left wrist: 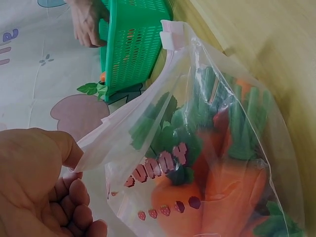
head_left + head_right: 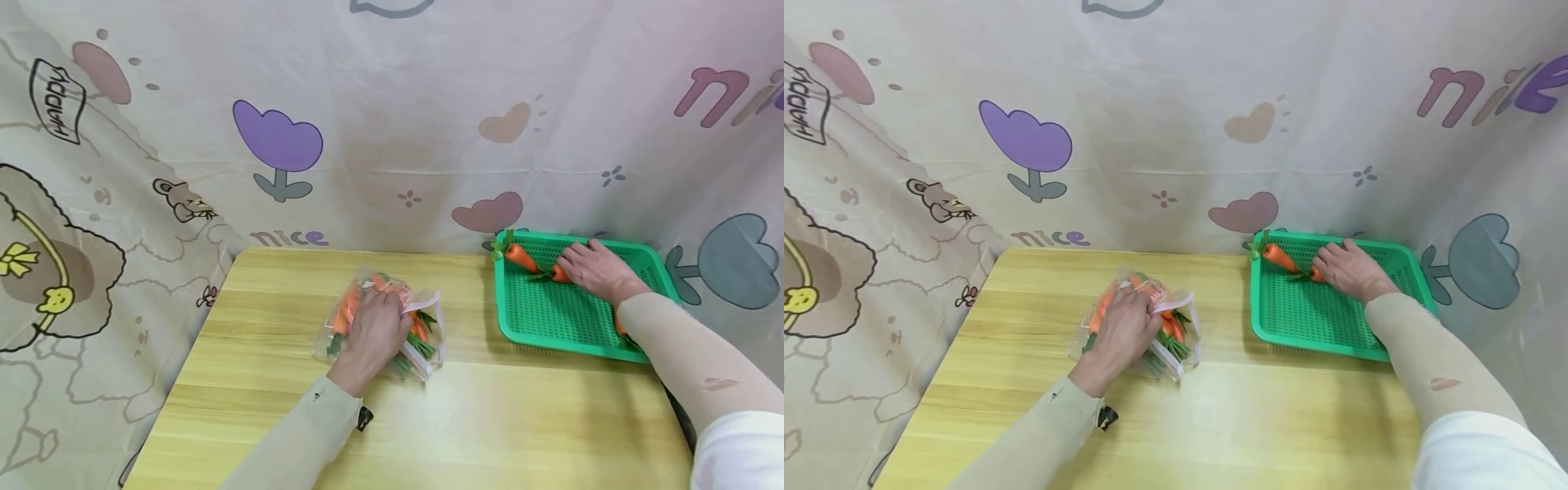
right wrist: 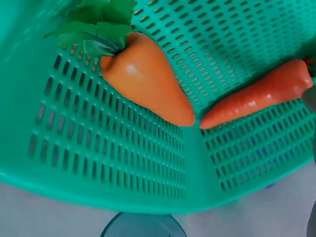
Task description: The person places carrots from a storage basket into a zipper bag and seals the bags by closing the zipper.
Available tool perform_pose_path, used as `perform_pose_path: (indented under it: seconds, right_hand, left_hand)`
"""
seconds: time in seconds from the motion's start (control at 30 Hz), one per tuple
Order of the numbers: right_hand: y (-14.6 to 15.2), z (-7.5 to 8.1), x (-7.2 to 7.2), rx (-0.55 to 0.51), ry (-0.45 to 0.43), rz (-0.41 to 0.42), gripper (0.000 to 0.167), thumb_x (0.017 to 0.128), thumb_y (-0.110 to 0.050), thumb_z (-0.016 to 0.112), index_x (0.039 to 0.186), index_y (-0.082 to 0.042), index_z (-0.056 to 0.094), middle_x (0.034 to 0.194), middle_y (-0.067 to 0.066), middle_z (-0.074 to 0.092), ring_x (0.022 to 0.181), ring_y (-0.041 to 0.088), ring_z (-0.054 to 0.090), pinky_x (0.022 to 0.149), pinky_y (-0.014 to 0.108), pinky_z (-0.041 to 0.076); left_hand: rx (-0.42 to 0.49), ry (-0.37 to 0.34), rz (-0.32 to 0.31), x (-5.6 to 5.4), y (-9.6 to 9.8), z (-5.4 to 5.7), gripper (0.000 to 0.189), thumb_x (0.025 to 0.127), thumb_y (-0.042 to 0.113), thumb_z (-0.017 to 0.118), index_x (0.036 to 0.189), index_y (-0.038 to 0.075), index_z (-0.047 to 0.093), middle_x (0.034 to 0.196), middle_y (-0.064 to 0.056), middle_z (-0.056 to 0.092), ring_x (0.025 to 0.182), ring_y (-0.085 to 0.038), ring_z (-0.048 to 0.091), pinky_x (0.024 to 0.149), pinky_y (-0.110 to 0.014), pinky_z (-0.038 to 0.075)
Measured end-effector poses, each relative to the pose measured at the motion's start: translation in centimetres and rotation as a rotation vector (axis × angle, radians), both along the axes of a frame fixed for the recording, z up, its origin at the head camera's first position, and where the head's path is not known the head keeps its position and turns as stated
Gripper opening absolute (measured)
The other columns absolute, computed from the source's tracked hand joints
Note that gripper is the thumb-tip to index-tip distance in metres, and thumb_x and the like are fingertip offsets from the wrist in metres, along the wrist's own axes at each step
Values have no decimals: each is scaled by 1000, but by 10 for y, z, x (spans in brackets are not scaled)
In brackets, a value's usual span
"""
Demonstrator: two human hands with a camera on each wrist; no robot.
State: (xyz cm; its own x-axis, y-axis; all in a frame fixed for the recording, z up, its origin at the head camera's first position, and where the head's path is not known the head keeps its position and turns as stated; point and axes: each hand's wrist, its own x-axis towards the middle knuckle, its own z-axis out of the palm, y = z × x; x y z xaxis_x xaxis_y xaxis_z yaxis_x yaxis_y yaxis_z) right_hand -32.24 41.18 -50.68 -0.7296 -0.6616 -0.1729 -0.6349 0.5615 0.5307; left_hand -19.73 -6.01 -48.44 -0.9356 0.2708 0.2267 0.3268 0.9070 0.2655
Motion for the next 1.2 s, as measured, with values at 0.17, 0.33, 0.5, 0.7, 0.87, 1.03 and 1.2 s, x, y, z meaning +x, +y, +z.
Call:
perform_pose_path:
  seconds: [0.17,0.33,0.5,0.7,0.87,1.03,1.2]
  right_hand:
    - [0,-15,-4,-22,-43,16,43,92,3,73,132,-6,60,134,18,60,120,41,53,101,60,47]
    - [3,-25,-5,12,-65,-1,44,93,0,73,135,-6,59,137,19,60,123,41,54,101,59,47]
    - [7,-32,-8,31,-91,-22,50,92,3,73,139,-5,59,141,19,59,127,42,55,103,60,46]
    - [3,-35,-13,-11,-108,-24,37,95,-4,72,130,-5,61,134,19,62,121,41,57,98,60,48]
    - [-6,-34,-12,25,-114,-4,39,91,-1,76,127,-7,61,123,15,65,112,36,59,91,54,49]
    - [-14,-36,-10,16,-124,4,41,91,0,77,128,-8,63,120,12,67,111,34,60,89,52,48]
    - [-29,-35,-9,-112,-162,-8,25,96,-15,76,115,-7,62,114,14,68,106,35,62,87,53,50]
  left_hand:
    - [-8,11,-4,0,-1,0,27,91,16,69,74,14,48,67,2,44,70,-22,40,88,-38,40]
    - [-17,32,-8,0,-1,-1,28,91,15,70,73,15,48,67,2,44,70,-22,41,85,-38,40]
    - [-27,27,4,-1,-2,-3,25,91,16,69,74,14,50,68,2,46,73,-23,43,86,-37,41]
    - [-27,22,18,-2,-2,-5,22,91,17,69,77,13,53,68,2,47,73,-23,44,90,-39,44]
    - [-21,31,14,-2,-1,-6,23,91,17,69,76,14,52,68,2,46,70,-22,42,88,-40,45]
    - [-18,13,13,-1,-1,-5,21,92,18,69,78,13,53,69,2,47,70,-21,42,91,-41,46]
    - [-12,-4,11,-2,0,-4,22,93,17,69,78,13,53,69,2,47,70,-22,42,94,-42,46]
